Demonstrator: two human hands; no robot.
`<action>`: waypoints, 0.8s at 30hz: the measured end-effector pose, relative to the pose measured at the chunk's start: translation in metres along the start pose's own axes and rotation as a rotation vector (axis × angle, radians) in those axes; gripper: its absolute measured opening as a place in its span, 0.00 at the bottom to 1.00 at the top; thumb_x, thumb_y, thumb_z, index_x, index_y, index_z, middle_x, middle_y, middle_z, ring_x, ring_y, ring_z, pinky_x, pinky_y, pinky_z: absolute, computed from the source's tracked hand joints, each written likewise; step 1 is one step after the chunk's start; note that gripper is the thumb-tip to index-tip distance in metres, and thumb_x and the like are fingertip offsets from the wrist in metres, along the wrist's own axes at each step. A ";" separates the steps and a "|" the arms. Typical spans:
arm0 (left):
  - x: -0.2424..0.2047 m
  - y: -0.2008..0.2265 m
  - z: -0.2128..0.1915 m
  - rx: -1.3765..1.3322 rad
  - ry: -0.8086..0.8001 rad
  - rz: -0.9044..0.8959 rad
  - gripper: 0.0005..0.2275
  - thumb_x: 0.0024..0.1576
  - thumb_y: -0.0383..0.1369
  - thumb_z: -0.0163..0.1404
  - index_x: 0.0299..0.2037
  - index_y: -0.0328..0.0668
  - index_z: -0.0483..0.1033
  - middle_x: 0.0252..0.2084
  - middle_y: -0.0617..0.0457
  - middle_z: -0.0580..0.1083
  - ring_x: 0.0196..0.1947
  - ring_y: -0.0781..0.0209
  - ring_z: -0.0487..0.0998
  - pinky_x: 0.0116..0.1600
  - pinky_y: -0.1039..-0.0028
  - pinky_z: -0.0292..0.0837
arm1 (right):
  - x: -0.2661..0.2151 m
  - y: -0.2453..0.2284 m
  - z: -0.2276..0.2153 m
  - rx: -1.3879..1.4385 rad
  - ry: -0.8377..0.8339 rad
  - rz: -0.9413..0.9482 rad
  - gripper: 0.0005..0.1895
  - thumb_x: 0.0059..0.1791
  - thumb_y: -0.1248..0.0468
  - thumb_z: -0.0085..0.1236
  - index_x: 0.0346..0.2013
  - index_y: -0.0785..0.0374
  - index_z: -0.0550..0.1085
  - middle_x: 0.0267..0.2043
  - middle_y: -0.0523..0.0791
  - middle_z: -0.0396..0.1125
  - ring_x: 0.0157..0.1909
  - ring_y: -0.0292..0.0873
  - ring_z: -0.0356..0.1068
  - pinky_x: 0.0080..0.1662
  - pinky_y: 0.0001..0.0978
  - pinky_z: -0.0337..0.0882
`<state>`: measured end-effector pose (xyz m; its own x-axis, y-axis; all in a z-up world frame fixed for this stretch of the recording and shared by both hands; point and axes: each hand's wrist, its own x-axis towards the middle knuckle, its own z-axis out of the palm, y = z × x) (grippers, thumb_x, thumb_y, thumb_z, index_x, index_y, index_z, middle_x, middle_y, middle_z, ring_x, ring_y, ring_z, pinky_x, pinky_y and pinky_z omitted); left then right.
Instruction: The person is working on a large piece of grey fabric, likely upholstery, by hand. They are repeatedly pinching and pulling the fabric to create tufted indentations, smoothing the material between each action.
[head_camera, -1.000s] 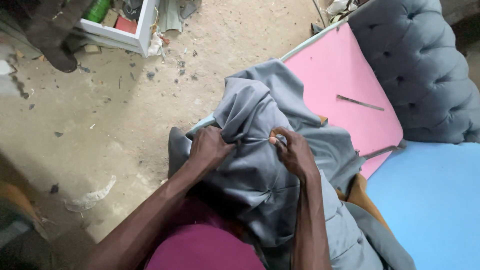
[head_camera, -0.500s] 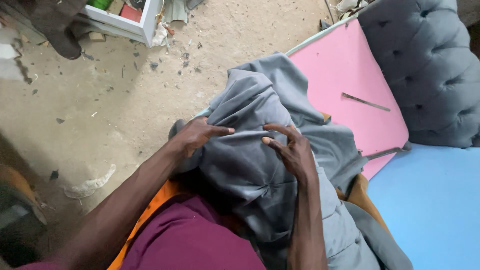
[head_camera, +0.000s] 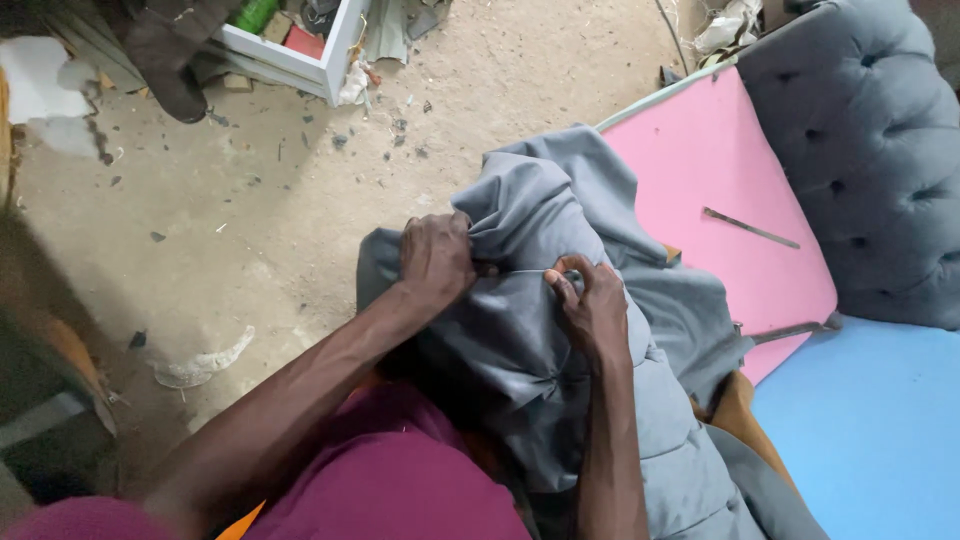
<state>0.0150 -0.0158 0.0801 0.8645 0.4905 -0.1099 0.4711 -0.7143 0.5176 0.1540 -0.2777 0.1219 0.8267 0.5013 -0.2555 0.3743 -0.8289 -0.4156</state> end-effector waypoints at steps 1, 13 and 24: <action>-0.006 0.001 -0.006 0.002 -0.003 -0.007 0.12 0.58 0.38 0.69 0.50 0.48 0.90 0.38 0.47 0.90 0.46 0.37 0.96 0.63 0.42 0.91 | -0.003 -0.003 0.000 0.002 -0.007 -0.002 0.14 0.64 0.38 0.73 0.55 0.38 0.88 0.46 0.55 0.81 0.62 0.65 0.83 0.70 0.68 0.80; -0.002 0.006 0.051 0.098 0.097 0.077 0.31 0.57 0.27 0.66 0.73 0.23 0.76 0.51 0.37 0.88 0.57 0.34 0.92 0.65 0.38 0.82 | -0.013 0.009 -0.014 0.019 0.095 -0.106 0.35 0.59 0.33 0.79 0.63 0.56 0.78 0.59 0.67 0.84 0.67 0.80 0.82 0.68 0.81 0.78; 0.018 0.062 0.119 -0.094 0.705 0.045 0.10 0.82 0.36 0.49 0.60 0.40 0.79 0.67 0.35 0.81 0.71 0.31 0.80 0.82 0.36 0.70 | 0.046 0.087 -0.048 -0.112 -0.091 -0.035 0.33 0.65 0.40 0.68 0.81 0.50 0.80 0.71 0.51 0.88 0.77 0.48 0.83 0.74 0.47 0.75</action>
<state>0.0808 -0.1110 0.0092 0.5483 0.6903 0.4720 0.3934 -0.7110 0.5829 0.2448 -0.3392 0.1158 0.7730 0.5462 -0.3228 0.4504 -0.8307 -0.3271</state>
